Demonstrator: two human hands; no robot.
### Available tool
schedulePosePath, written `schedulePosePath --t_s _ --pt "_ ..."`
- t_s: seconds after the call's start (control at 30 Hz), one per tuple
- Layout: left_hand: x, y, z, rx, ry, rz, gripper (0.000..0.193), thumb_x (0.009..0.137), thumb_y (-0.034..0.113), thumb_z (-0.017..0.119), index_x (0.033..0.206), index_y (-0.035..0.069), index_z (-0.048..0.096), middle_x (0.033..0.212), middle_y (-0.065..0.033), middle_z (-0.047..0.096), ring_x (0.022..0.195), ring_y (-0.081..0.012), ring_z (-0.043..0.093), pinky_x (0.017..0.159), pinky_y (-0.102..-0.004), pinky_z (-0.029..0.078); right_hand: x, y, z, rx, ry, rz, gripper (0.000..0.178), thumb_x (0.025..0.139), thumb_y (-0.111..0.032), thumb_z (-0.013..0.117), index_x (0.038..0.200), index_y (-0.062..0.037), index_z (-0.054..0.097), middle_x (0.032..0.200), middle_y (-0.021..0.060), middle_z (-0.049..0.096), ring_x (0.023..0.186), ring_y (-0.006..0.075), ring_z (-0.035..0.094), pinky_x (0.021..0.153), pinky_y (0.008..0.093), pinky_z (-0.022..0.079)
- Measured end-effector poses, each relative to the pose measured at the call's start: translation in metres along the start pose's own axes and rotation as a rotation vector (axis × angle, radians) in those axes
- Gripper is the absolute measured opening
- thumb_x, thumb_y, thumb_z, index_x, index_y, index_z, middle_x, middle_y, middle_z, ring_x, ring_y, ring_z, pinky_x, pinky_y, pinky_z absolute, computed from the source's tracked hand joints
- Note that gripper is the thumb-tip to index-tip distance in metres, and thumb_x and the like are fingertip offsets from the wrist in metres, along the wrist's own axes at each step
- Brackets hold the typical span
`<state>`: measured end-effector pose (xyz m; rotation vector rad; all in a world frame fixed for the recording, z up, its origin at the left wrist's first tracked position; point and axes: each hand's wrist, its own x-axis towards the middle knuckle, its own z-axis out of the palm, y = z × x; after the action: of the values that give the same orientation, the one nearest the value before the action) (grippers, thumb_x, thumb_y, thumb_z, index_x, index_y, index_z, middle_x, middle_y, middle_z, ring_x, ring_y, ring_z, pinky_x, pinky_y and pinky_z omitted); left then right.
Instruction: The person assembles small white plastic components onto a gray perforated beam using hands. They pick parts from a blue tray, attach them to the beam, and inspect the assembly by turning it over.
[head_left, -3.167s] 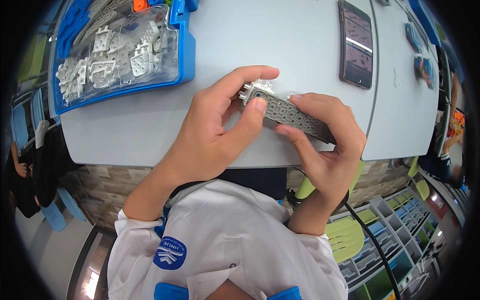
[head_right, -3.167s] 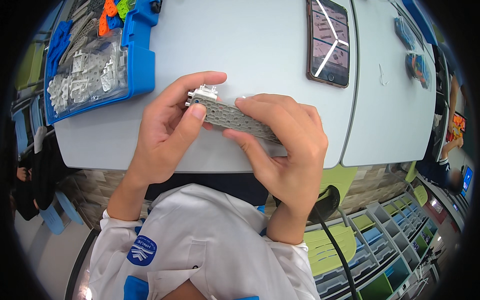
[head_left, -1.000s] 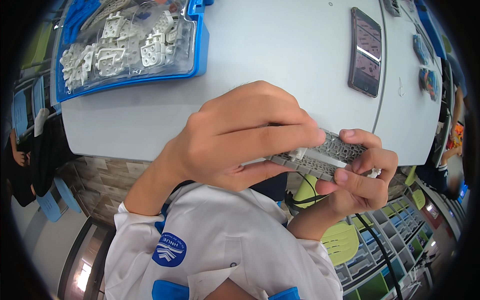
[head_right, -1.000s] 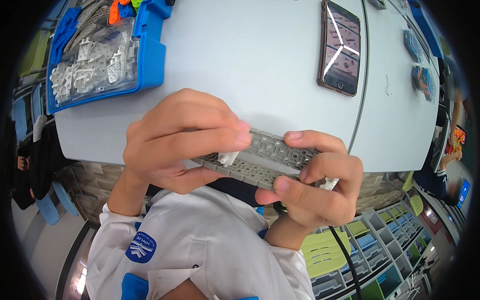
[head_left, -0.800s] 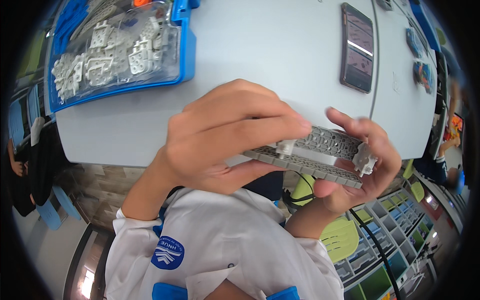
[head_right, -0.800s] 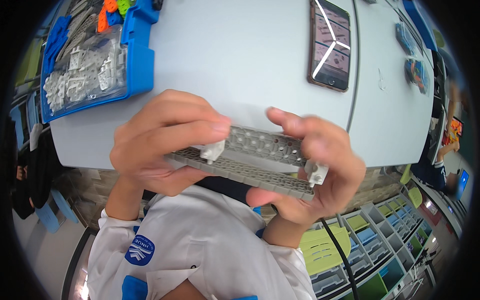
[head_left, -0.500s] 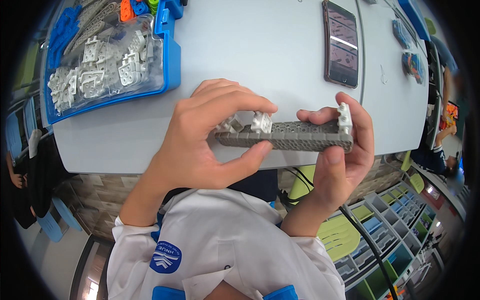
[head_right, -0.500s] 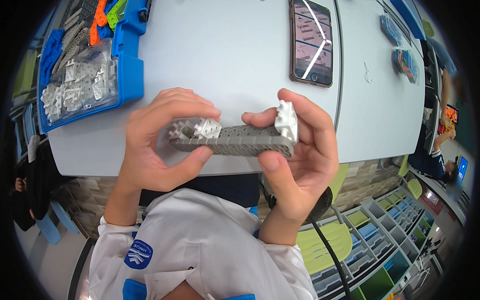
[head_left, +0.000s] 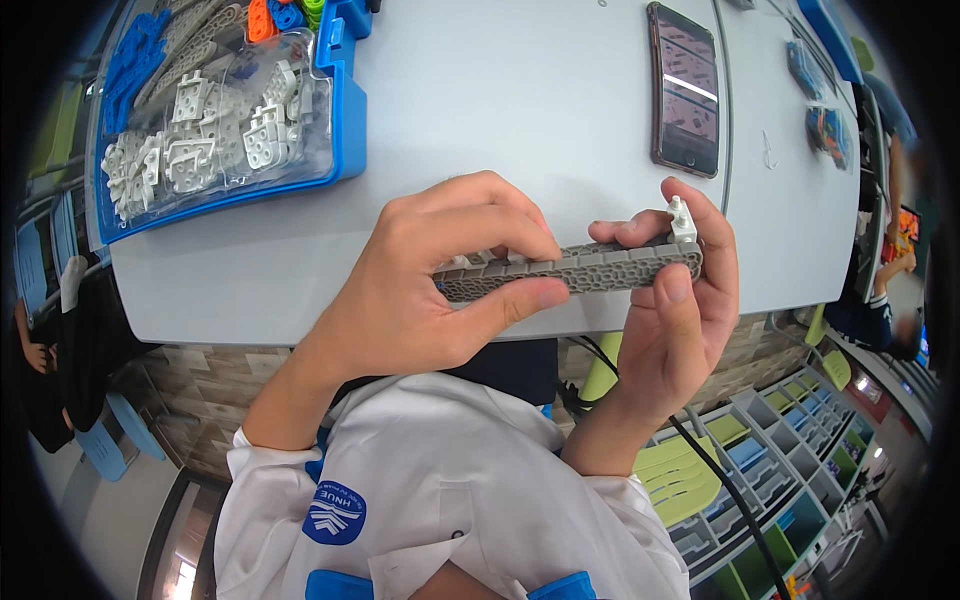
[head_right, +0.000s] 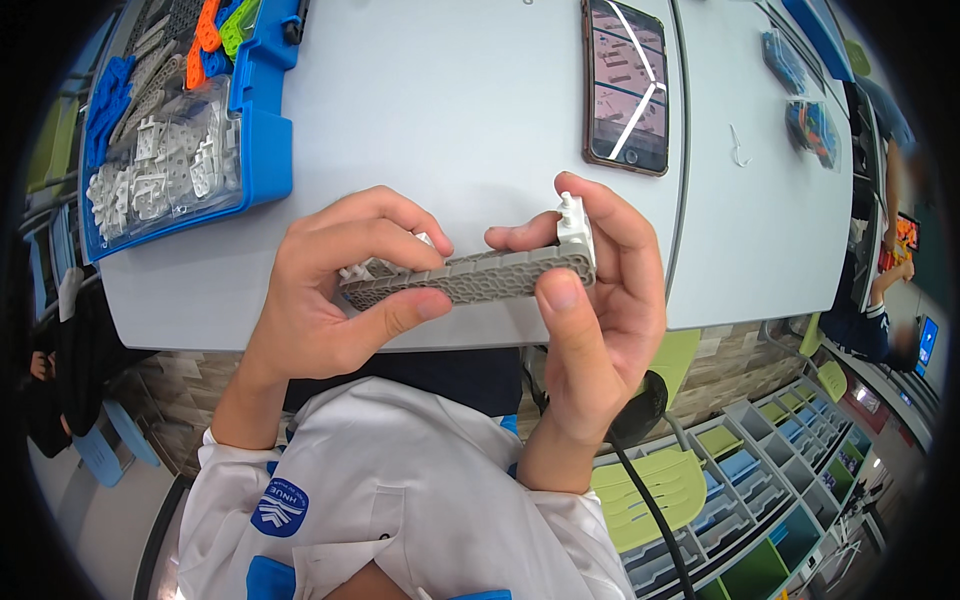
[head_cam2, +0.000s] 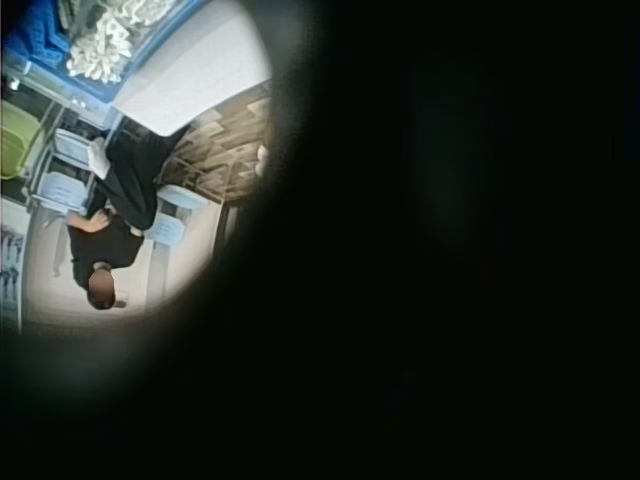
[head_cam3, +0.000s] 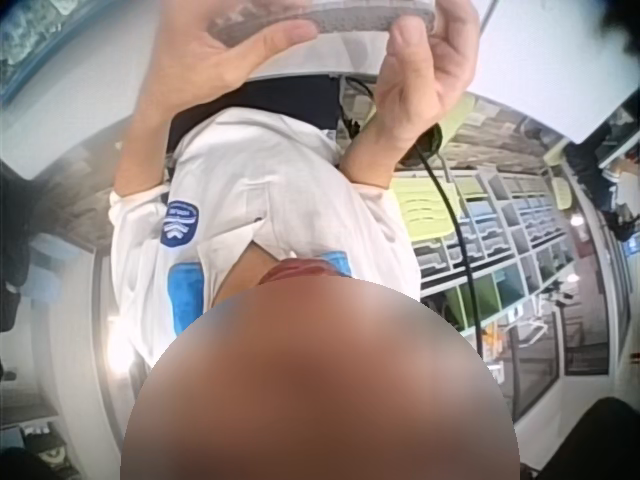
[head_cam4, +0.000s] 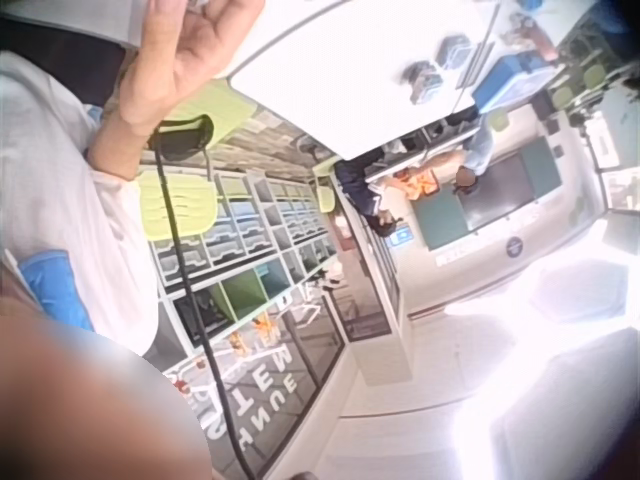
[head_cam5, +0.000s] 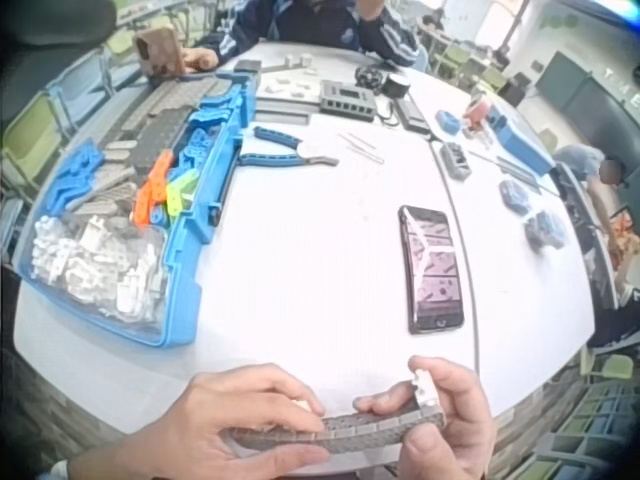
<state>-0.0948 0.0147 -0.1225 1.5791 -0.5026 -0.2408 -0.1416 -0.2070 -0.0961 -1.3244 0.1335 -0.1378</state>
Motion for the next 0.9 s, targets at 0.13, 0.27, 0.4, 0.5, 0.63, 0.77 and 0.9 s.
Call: schedulePosePath --t_s 0.13,0.27,0.4,0.5,0.63,0.77,0.9 --pt "-0.002 0.001 -0.002 -0.052 -0.002 -0.07 0.017 0.088 0.002 0.092 0.102 0.003 0.083 0.112 -0.0127 0.079 0.1 -0.02 0.075 0.088 -0.0323 0.055 0.0 0.002 0.011 -0.062 0.04 -0.027 0.061 0.103 -0.017 0.073 0.155 0.0107 0.057 0.112 0.0181 0.074 0.107 0.0281 0.077 0.102 0.0413 0.062" --pt "-0.002 0.001 -0.002 -0.101 0.017 -0.123 0.015 0.088 0.001 0.091 0.101 0.002 0.083 0.112 -0.013 0.079 0.101 -0.0189 0.075 0.089 -0.0322 0.055 0.0 0.005 0.018 -0.089 0.077 -0.05 0.058 0.107 -0.021 0.072 0.155 0.0106 0.059 0.11 0.0151 0.072 0.105 0.0249 0.076 0.099 0.0403 0.062" --pt "0.0 0.001 0.0 -0.032 0.049 -0.062 0.022 0.086 0.003 0.095 0.105 0.002 0.085 0.112 -0.0131 0.08 0.101 -0.0203 0.077 0.088 -0.0319 0.057 0.005 0.01 0.012 -0.082 0.057 -0.027 0.064 0.114 -0.036 0.073 0.156 0.0105 0.057 0.111 0.0144 0.071 0.107 0.0263 0.076 0.099 0.0421 0.062" --pt "0.001 0.001 0.002 0.056 0.108 0.052 0.037 0.081 0.007 0.101 0.114 0.0 0.085 0.114 -0.0139 0.082 0.102 -0.0224 0.08 0.088 -0.033 0.061 0.007 0.019 0.004 -0.084 0.009 -0.132 0.078 0.113 -0.051 0.071 0.158 0.0093 0.053 0.116 0.0153 0.07 0.112 0.0319 0.077 0.102 0.0455 0.062" --pt "0.002 0.001 0.0 0.198 0.184 0.241 0.055 0.076 0.013 0.106 0.123 -0.003 0.082 0.112 -0.0158 0.084 0.102 -0.0264 0.082 0.087 -0.0354 0.066 0.006 0.033 -0.009 0.097 -0.081 -0.301 0.083 0.111 -0.057 0.07 0.162 0.0046 0.048 0.125 0.0182 0.067 0.121 0.0407 0.076 0.107 0.0507 0.063" --pt "0.003 -0.001 0.002 0.201 0.183 0.376 0.056 0.075 0.012 0.105 0.122 -0.004 0.081 0.109 -0.0174 0.084 0.099 -0.0303 0.084 0.082 -0.0377 0.069 0.013 0.047 -0.02 0.324 -0.242 -0.422 0.083 0.11 -0.057 0.072 0.167 -0.0049 0.043 0.142 0.0257 0.061 0.137 0.0503 0.069 0.112 0.0552 0.065" --pt "0.005 -0.006 0.007 0.228 0.253 0.531 0.049 0.074 0.008 0.102 0.118 -0.003 0.083 0.109 -0.0175 0.084 0.099 -0.0337 0.084 0.081 -0.0402 0.072 0.014 0.046 -0.024 0.356 -0.301 -0.42 0.088 0.107 -0.052 0.077 0.174 -0.0134 0.035 0.164 0.0318 0.051 0.151 0.0563 0.057 0.116 0.0612 0.062"
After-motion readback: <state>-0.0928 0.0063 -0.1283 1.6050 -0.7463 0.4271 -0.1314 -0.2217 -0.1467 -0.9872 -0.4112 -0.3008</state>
